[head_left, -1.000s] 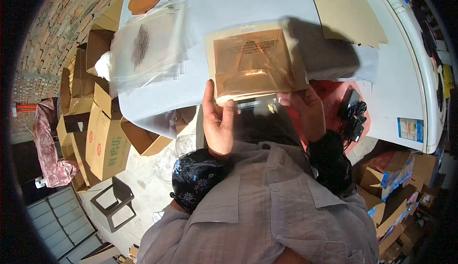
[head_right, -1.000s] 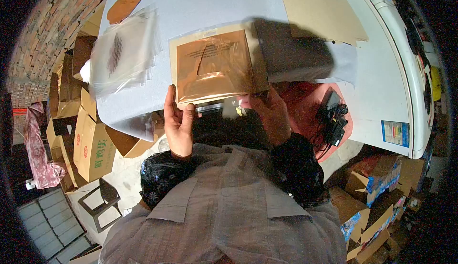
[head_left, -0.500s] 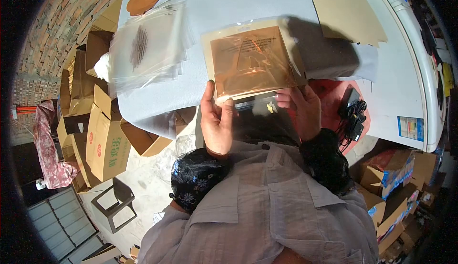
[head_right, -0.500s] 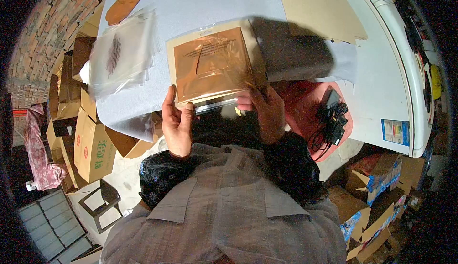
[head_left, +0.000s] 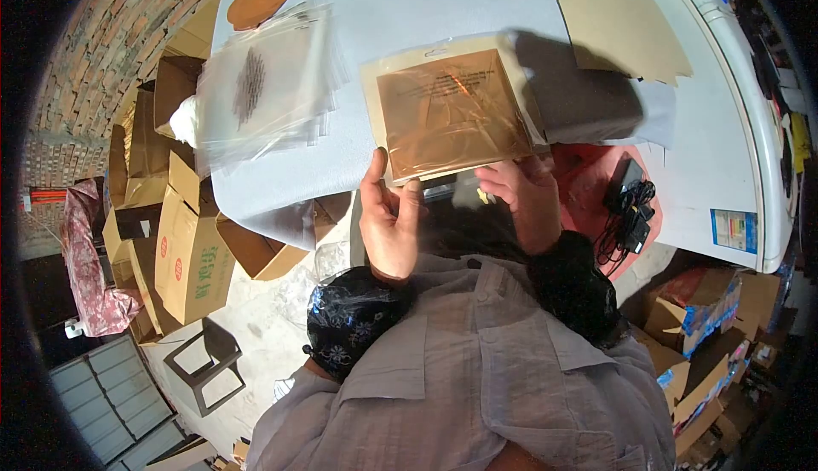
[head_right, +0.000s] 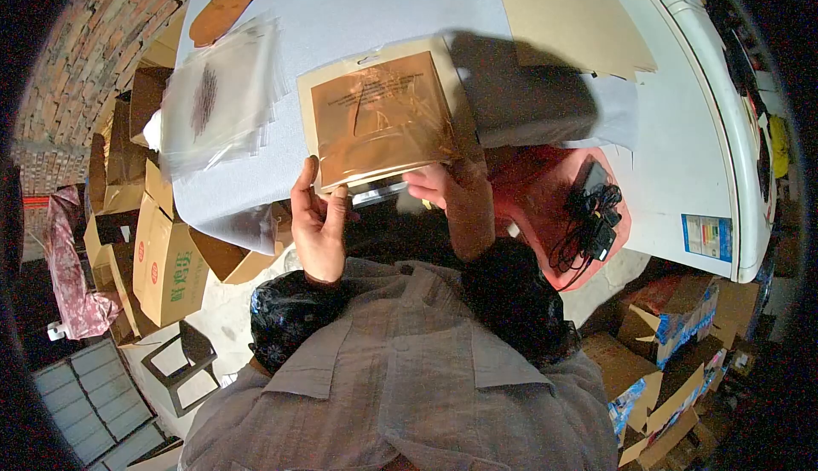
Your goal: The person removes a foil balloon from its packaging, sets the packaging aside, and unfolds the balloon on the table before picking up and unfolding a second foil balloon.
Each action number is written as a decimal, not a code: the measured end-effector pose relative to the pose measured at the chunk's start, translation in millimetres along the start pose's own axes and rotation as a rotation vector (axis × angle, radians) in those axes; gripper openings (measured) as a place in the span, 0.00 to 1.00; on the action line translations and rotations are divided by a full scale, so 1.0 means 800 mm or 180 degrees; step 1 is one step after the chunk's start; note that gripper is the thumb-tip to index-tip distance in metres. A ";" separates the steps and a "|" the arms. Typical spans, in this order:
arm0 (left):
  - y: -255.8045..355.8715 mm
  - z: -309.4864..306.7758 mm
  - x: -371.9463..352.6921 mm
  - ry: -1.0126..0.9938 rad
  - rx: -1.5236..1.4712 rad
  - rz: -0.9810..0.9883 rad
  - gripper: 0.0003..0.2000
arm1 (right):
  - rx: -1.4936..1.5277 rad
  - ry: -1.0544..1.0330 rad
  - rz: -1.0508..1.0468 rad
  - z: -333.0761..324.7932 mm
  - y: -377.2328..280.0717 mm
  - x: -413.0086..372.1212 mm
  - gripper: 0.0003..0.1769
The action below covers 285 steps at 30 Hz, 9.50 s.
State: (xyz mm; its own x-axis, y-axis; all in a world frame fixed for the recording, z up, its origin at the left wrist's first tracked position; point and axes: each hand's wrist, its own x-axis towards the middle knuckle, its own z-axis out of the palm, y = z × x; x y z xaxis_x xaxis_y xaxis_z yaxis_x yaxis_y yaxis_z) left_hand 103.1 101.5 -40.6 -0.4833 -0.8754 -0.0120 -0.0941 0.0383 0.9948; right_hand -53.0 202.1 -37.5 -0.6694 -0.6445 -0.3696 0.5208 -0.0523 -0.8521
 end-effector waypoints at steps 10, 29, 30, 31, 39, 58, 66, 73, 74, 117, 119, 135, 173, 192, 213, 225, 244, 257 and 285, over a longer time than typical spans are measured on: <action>0.012 -0.020 0.001 -0.0240 0.0469 0.0154 0.32 | -0.0559 0.0043 -0.0045 0.005 -0.010 0.003 0.21; 0.072 0.042 0.321 -0.2708 0.2020 -0.0015 0.23 | -0.0420 0.0082 0.0148 -0.023 -0.018 0.001 0.18; 0.094 0.043 0.306 -0.2677 0.2175 -0.0016 0.23 | -0.0451 0.0025 0.0127 -0.025 -0.017 0.003 0.18; 0.106 0.045 0.298 -0.2644 0.2330 -0.0017 0.24 | -0.0483 -0.0035 0.0107 -0.028 -0.015 0.006 0.17; 0.082 0.051 0.305 -0.2714 0.1651 -0.0177 0.19 | -0.0609 -0.0100 0.0115 -0.028 -0.015 0.012 0.17; 0.080 0.042 0.325 -0.3011 0.0935 -0.0843 0.12 | -0.0445 -0.0287 0.0249 -0.030 -0.019 0.008 0.15; 0.050 0.042 0.329 -0.3050 0.0550 0.0140 0.11 | -0.0523 -0.0154 0.0245 -0.022 -0.023 0.005 0.14; 0.081 0.055 0.318 -0.2746 0.0632 -0.0953 0.10 | -0.0599 -0.0225 0.0282 -0.020 -0.025 0.004 0.15; 0.078 0.054 0.317 -0.2666 0.0543 -0.0782 0.10 | -0.0591 -0.0229 0.0313 -0.020 -0.024 0.004 0.15; 0.032 -0.028 0.055 -0.0213 0.2680 0.2239 0.36 | -0.0423 -0.0182 0.0116 -0.006 -0.018 0.017 0.16; 0.036 -0.025 0.057 -0.0147 0.2796 0.2198 0.35 | -0.0093 -0.0268 0.0039 -0.005 -0.018 0.012 0.16; 0.043 -0.014 0.115 -0.0437 0.2533 0.1987 0.20 | -0.4438 -0.0138 -0.3738 -0.016 -0.092 0.058 0.20; 0.032 -0.008 0.125 -0.0106 0.3872 0.2745 0.17 | -0.5188 -0.1202 -0.4364 -0.012 -0.085 0.106 0.18; 0.043 0.016 0.125 -0.0190 0.3172 0.2537 0.20 | -0.5088 -0.1171 -0.4473 -0.007 -0.080 0.105 0.13; 0.039 0.011 0.130 -0.0641 0.3206 0.2714 0.14 | -0.4982 -0.0965 -0.4638 -0.007 -0.076 0.113 0.12; 0.053 0.007 0.120 -0.0584 0.3564 0.2554 0.13 | -0.5189 -0.0865 -0.4508 0.002 -0.076 0.110 0.10; 0.051 -0.004 0.119 -0.0654 0.3193 0.2587 0.15 | -0.4941 -0.1093 -0.4056 -0.011 -0.086 0.098 0.12; 0.041 -0.005 0.123 -0.0471 0.2979 0.2386 0.16 | -0.4804 0.0771 -0.3683 -0.069 -0.412 0.357 0.12; 0.018 -0.011 0.131 -0.0318 0.2962 0.2581 0.18 | -0.5801 0.0089 -0.1979 -0.126 -0.410 0.564 0.07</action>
State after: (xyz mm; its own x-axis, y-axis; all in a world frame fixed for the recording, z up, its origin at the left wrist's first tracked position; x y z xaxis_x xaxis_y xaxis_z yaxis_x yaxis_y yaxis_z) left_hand 59.1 5.9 -26.3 -0.7509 -0.4002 0.5254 -0.2997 0.9154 0.2689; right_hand -579.0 5.6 38.0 -0.5315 -0.8407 0.1038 -0.8446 0.5167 -0.1403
